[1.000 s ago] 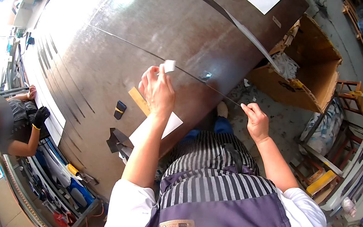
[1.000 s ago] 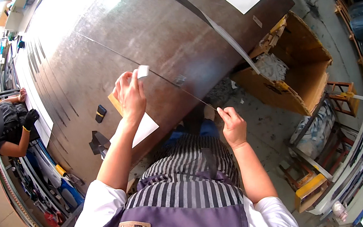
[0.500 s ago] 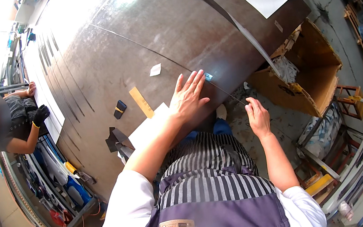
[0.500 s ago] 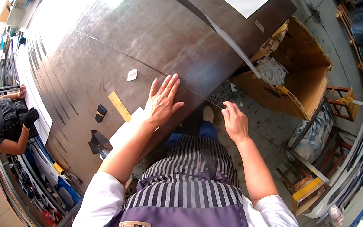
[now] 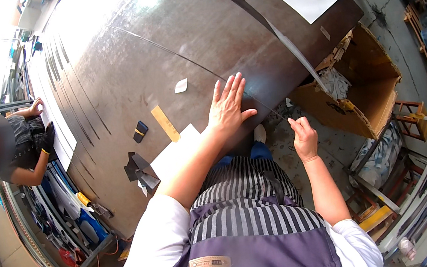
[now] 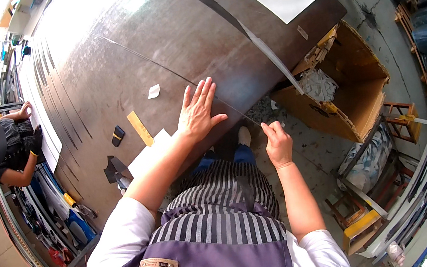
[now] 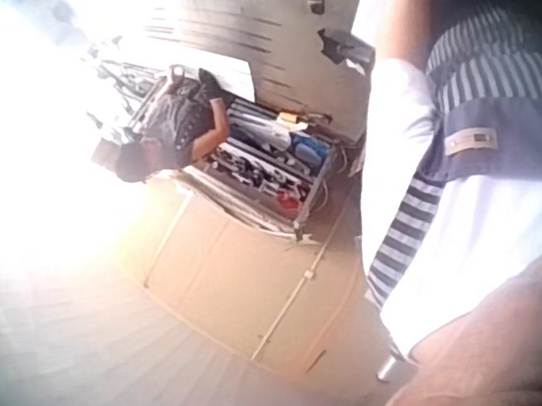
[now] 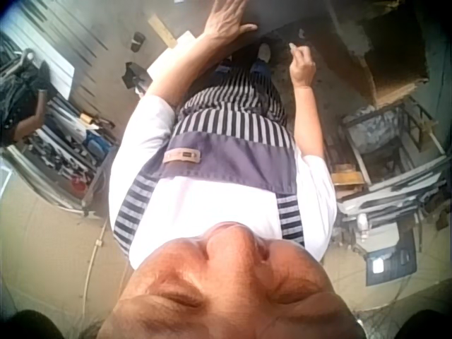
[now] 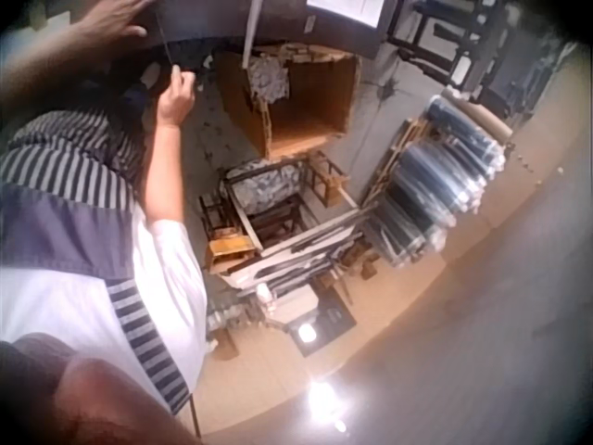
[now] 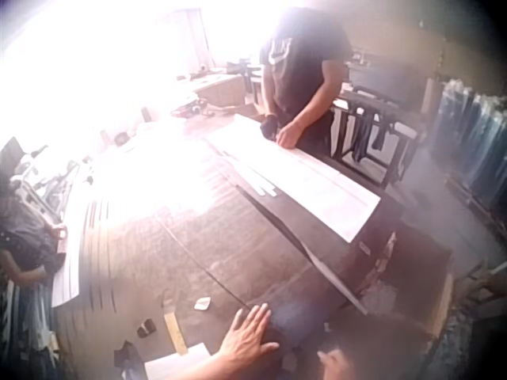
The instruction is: The person repeatedly picks up long thin strips from a table, carries them to a machine, feeds them through the machine, and returns to the table to repeat the process. The person also handles small rectangular pieces on the table between cycles.
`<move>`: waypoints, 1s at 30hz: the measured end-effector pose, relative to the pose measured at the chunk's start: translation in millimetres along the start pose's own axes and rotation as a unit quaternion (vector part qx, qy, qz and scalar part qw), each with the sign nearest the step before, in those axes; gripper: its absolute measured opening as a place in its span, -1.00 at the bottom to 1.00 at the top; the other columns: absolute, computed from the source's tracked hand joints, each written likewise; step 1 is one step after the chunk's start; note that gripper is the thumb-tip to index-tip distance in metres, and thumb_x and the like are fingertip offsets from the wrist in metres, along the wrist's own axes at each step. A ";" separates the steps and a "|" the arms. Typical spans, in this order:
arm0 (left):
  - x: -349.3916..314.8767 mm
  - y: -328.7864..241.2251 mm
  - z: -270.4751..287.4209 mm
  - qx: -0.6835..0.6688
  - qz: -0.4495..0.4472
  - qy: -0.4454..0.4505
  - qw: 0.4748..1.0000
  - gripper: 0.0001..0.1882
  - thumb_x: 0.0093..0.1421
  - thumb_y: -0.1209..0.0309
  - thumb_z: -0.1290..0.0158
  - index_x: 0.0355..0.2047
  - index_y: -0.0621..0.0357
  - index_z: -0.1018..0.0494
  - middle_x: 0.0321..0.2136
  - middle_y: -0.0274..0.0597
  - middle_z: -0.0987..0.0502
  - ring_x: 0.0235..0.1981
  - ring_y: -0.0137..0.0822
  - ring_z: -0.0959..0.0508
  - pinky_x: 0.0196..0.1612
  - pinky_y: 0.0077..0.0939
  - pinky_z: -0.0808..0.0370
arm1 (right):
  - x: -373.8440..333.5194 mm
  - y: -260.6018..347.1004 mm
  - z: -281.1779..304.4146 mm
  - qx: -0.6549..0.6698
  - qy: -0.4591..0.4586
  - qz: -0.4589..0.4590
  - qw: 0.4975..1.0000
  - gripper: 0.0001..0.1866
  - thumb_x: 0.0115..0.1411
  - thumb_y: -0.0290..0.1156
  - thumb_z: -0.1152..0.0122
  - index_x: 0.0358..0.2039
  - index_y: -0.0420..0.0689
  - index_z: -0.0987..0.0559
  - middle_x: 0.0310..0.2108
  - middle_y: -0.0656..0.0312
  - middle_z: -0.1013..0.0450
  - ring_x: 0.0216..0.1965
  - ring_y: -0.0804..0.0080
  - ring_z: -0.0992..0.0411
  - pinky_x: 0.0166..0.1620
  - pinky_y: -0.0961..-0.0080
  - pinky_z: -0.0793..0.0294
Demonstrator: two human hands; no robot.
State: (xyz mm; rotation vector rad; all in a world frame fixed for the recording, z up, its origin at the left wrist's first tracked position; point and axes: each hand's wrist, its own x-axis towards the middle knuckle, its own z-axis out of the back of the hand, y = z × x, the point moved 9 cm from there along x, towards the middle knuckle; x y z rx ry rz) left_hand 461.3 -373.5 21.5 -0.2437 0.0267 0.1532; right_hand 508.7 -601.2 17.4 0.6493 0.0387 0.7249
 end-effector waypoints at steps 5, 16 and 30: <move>9.7 0.6 -2.4 -0.029 -0.001 0.003 1.000 -0.01 0.16 -0.23 0.05 0.37 0.25 -0.02 0.42 -0.12 0.03 0.45 -0.21 0.09 0.44 -0.07 0.24 | 4.6 -0.4 -0.5 -0.009 0.023 0.004 1.000 -0.65 0.06 -0.66 -0.10 -0.15 -0.07 -0.63 -0.30 0.20 -0.45 -0.37 0.12 -0.52 -0.32 0.29 -0.54; -6.6 -11.3 -0.9 -0.032 -0.066 0.019 0.997 -0.10 0.22 -0.17 0.06 0.36 0.21 -0.05 0.41 -0.11 0.00 0.44 -0.23 0.03 0.43 -0.09 0.18 | 4.7 2.2 -3.0 0.048 0.082 -0.057 0.994 -0.68 0.15 -0.63 -0.02 -0.11 -0.11 -0.58 -0.40 0.09 -0.43 -0.39 0.03 -0.48 -0.33 0.18 -0.47; -36.4 7.6 86.1 -0.303 0.016 -0.156 0.940 -0.22 0.17 0.25 -0.18 0.32 0.19 -0.11 0.36 -0.01 -0.11 0.37 -0.10 -0.11 0.36 -0.15 -0.11 | -31.1 -0.3 7.3 0.281 0.023 -0.178 0.943 -0.84 0.18 -0.66 -0.16 -0.22 -0.29 -0.61 -0.30 0.28 -0.44 -0.54 0.62 -0.33 -0.50 0.68 -0.33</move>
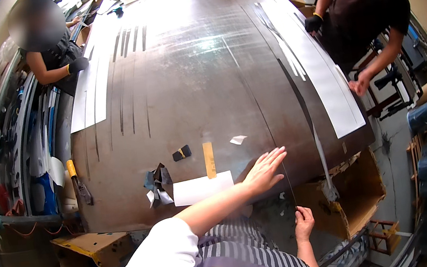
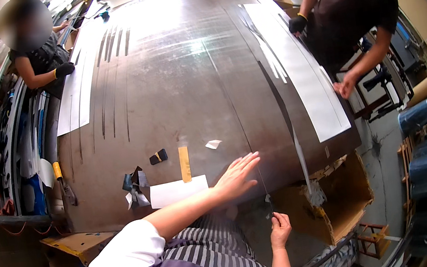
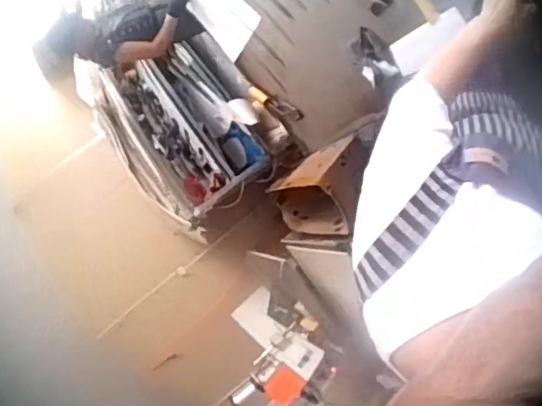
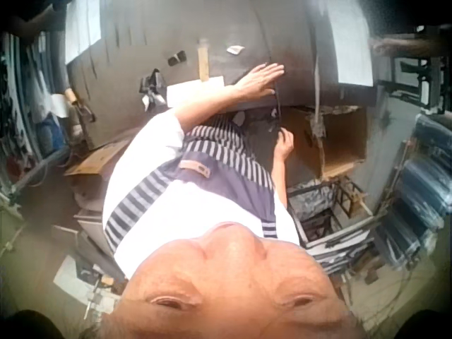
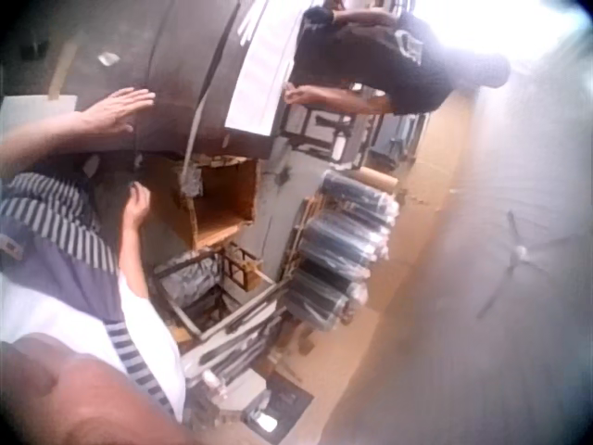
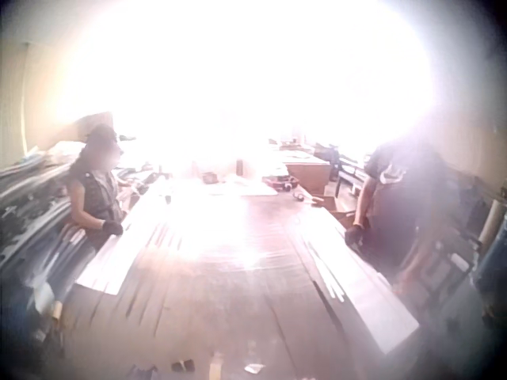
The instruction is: The person repeatedly picks up long thin strips from a table, carries them to a machine, feeds them through the machine, and returns to the table to repeat the process. The person also handles small rectangular pieces on the table between cycles.
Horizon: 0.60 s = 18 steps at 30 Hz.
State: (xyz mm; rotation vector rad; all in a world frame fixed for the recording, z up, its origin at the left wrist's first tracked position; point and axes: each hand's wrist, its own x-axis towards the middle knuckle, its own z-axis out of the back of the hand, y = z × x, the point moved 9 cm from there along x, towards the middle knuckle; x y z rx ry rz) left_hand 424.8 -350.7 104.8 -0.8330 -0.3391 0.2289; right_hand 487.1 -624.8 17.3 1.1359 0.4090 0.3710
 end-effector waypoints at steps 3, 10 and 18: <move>-35.8 9.5 20.4 -0.157 0.133 -0.084 0.975 -0.35 0.19 0.28 -0.19 0.23 0.20 -0.23 0.20 0.02 -0.34 0.13 -0.04 -0.46 0.13 -0.25 -0.44 | 20.4 50.2 -44.9 0.148 0.037 -0.024 0.988 -0.84 0.22 -0.68 -0.12 -0.21 -0.28 -0.61 -0.32 0.32 -0.44 -0.54 0.67 -0.29 -0.52 0.73 -0.26; -61.0 -48.8 97.1 -0.308 0.107 -0.188 0.927 -0.73 0.32 0.37 -0.04 -0.05 0.27 -0.52 -0.02 -0.04 -0.57 0.07 -0.18 -0.53 0.10 -0.36 -0.46 | 22.4 188.1 -161.5 0.426 0.301 0.010 0.853 -0.74 0.30 -0.57 -0.11 -0.01 -0.23 -0.57 -0.22 0.32 -0.52 -0.27 0.62 -0.44 -0.22 0.68 -0.42; -271.0 -126.6 169.5 -0.212 0.087 -0.576 0.785 -0.76 0.42 0.48 0.13 -0.05 0.29 -0.51 -0.43 -0.28 -0.55 -0.46 -0.50 -0.53 -0.27 -0.61 -0.52 | -36.7 154.5 -213.3 0.165 0.586 -0.008 0.793 -0.73 0.25 -0.53 -0.20 -0.04 -0.30 -0.55 -0.19 0.25 -0.51 -0.19 0.56 -0.45 -0.08 0.62 -0.44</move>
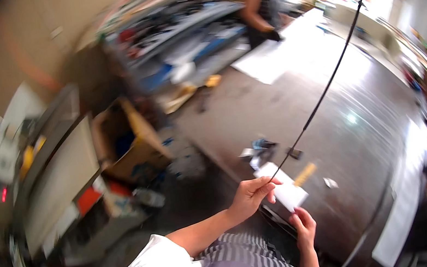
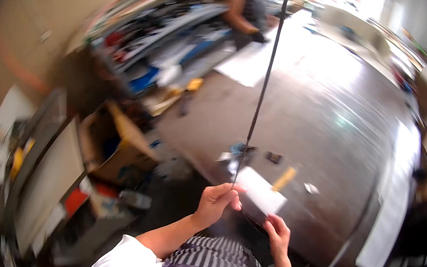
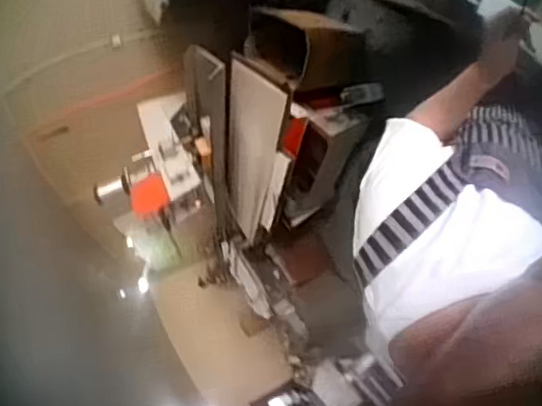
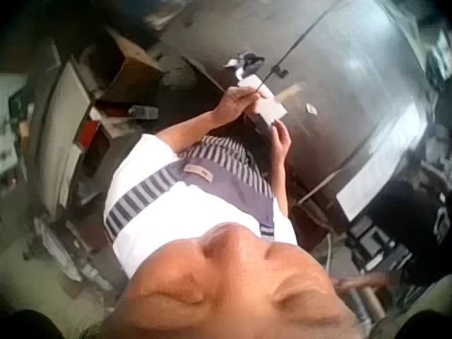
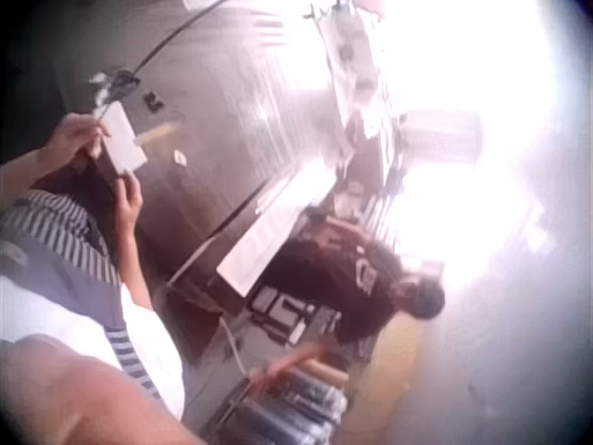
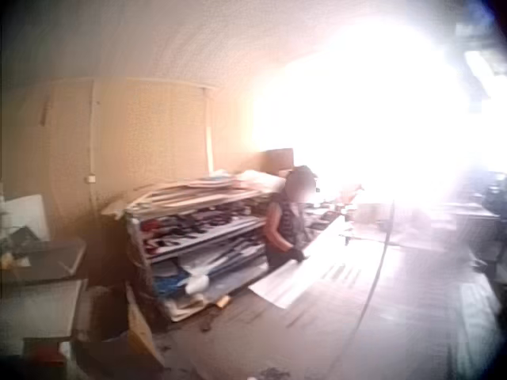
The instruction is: The person repeatedly picks up long thin strips from a table, carries them to a machine, feeds them through the machine, and returns to the table to repeat the process. The person also handles small rectangular pieces on the table between cycles.
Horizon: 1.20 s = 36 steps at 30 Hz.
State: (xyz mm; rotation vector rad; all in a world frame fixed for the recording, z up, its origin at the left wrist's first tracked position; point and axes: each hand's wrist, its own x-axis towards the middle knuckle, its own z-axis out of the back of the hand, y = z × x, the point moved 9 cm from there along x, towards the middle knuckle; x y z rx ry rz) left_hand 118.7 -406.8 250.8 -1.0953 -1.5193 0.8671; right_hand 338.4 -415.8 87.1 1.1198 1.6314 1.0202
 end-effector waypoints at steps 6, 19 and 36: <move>-147.6 -157.9 147.6 0.238 -0.080 -0.335 0.908 -0.80 0.34 0.42 -0.05 -0.11 0.22 -0.59 -0.50 -0.43 -0.44 -0.55 -0.65 -0.36 -0.46 -0.77 -0.32 | -29.4 -91.9 -68.6 -0.185 0.222 -0.057 0.956 -0.72 0.20 -0.56 -0.26 -0.07 -0.32 -0.55 -0.34 0.28 -0.51 -0.34 0.60 -0.45 -0.25 0.66 -0.46; -616.2 -342.4 253.3 0.439 -0.159 -0.665 0.583 -0.85 0.24 0.62 -0.10 -0.19 0.37 -0.58 -0.34 -0.18 -0.58 -0.44 -0.51 -0.47 -0.39 -0.66 -0.39 | -194.3 -205.8 -434.3 -0.346 0.590 0.142 0.715 -0.67 0.16 -0.51 -0.24 -0.04 -0.26 -0.53 -0.41 0.22 -0.53 -0.41 0.53 -0.50 -0.30 0.58 -0.51; -975.1 -484.9 353.4 0.466 -0.165 -0.815 0.304 -0.88 0.17 0.58 -0.19 -0.26 0.25 -0.59 -0.30 -0.28 -0.53 -0.53 -0.59 -0.35 -0.50 -0.70 -0.27 | -494.1 -346.1 -810.1 -0.336 0.743 0.220 0.536 -0.65 0.14 -0.45 -0.25 -0.04 -0.21 -0.54 -0.25 0.03 -0.51 -0.28 0.10 -0.53 -0.21 0.30 -0.55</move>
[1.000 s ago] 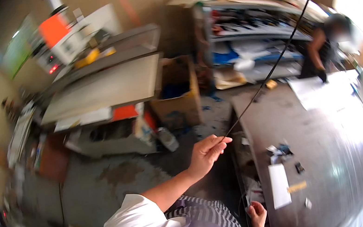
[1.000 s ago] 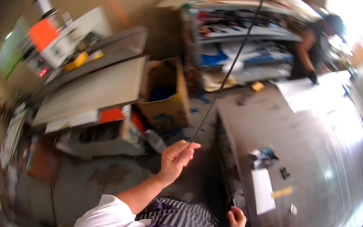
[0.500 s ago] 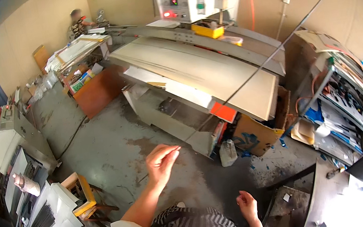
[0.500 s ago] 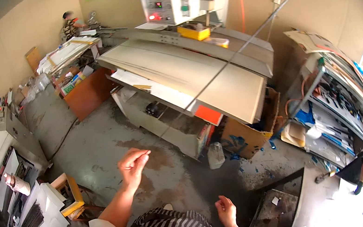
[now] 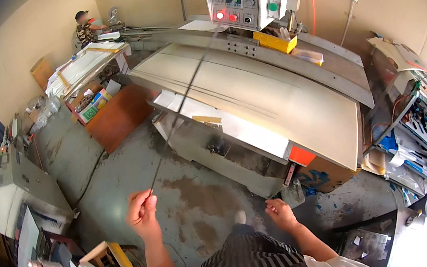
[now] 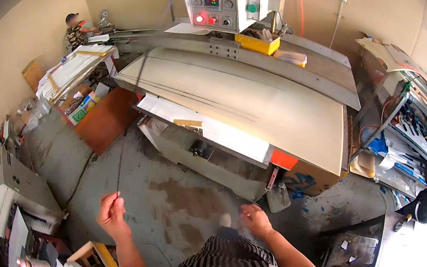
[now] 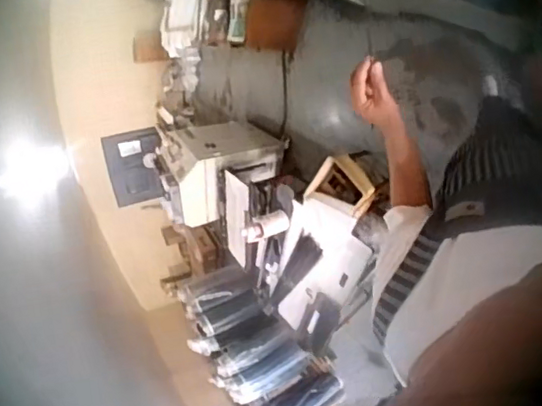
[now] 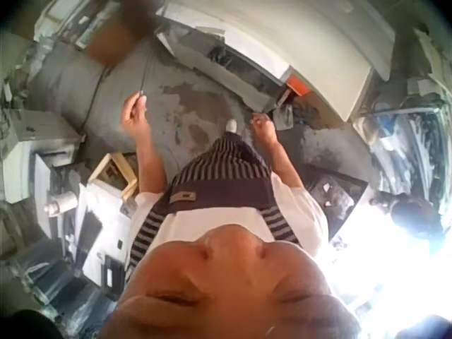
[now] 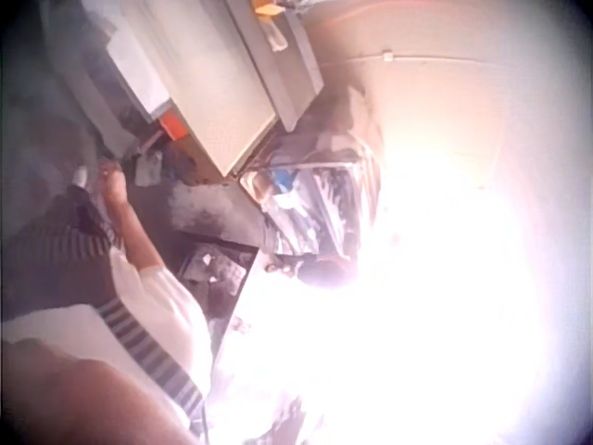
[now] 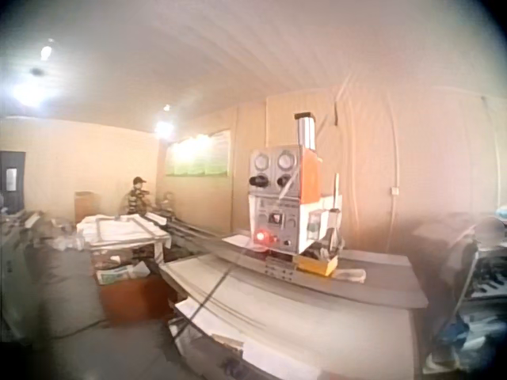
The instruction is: The person repeatedly picks up long thin strips from a table, carries them to a machine, feeds them through the machine, and returns to the table to repeat the process. The person also handles small rectangular pieces on the table between cycles.
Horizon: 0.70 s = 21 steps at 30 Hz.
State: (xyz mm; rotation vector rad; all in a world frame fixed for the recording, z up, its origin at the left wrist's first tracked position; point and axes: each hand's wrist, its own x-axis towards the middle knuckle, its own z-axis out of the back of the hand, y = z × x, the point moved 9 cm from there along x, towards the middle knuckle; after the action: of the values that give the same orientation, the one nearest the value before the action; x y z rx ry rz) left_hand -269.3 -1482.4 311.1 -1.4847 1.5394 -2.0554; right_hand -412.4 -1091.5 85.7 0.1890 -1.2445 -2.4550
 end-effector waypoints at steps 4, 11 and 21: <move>67.9 32.7 -27.9 0.020 -0.028 -0.002 0.999 -0.88 0.17 0.57 -0.18 -0.25 0.27 -0.59 -0.31 -0.28 -0.52 -0.50 -0.58 -0.36 -0.46 -0.69 -0.27 | 96.9 -7.7 9.4 -0.018 -0.071 0.017 0.997 -0.64 0.15 -0.46 -0.24 -0.03 -0.24 -0.52 -0.25 0.04 -0.50 -0.19 0.10 -0.50 -0.14 0.28 -0.52; 209.7 99.9 -107.0 0.060 -0.061 0.050 0.995 -0.86 0.05 0.58 -0.28 -0.33 0.25 -0.63 -0.37 -0.32 -0.50 -0.47 -0.60 -0.35 -0.50 -0.73 -0.16 | 272.7 8.7 39.8 -0.059 -0.231 0.036 0.971 -0.66 0.20 -0.44 -0.19 -0.02 -0.26 -0.49 -0.23 0.06 -0.50 -0.14 0.12 -0.46 -0.04 0.23 -0.43; 347.8 214.3 -181.2 0.116 -0.051 0.214 0.968 -0.81 -0.08 0.61 -0.32 -0.40 0.16 -0.65 -0.42 -0.29 -0.49 -0.44 -0.41 -0.45 -0.43 -0.56 -0.35 | 512.6 48.1 -21.3 -0.180 -0.225 0.111 0.951 -0.67 0.19 -0.35 -0.21 -0.06 -0.22 -0.51 0.00 0.00 -0.42 0.05 0.00 -0.35 0.11 0.14 -0.36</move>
State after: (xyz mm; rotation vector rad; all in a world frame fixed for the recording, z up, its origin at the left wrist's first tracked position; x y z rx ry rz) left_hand -664.5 -1686.6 353.2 -1.1065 1.3034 -2.6449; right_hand -864.1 -1334.0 137.5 -0.6075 -0.8817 -2.5421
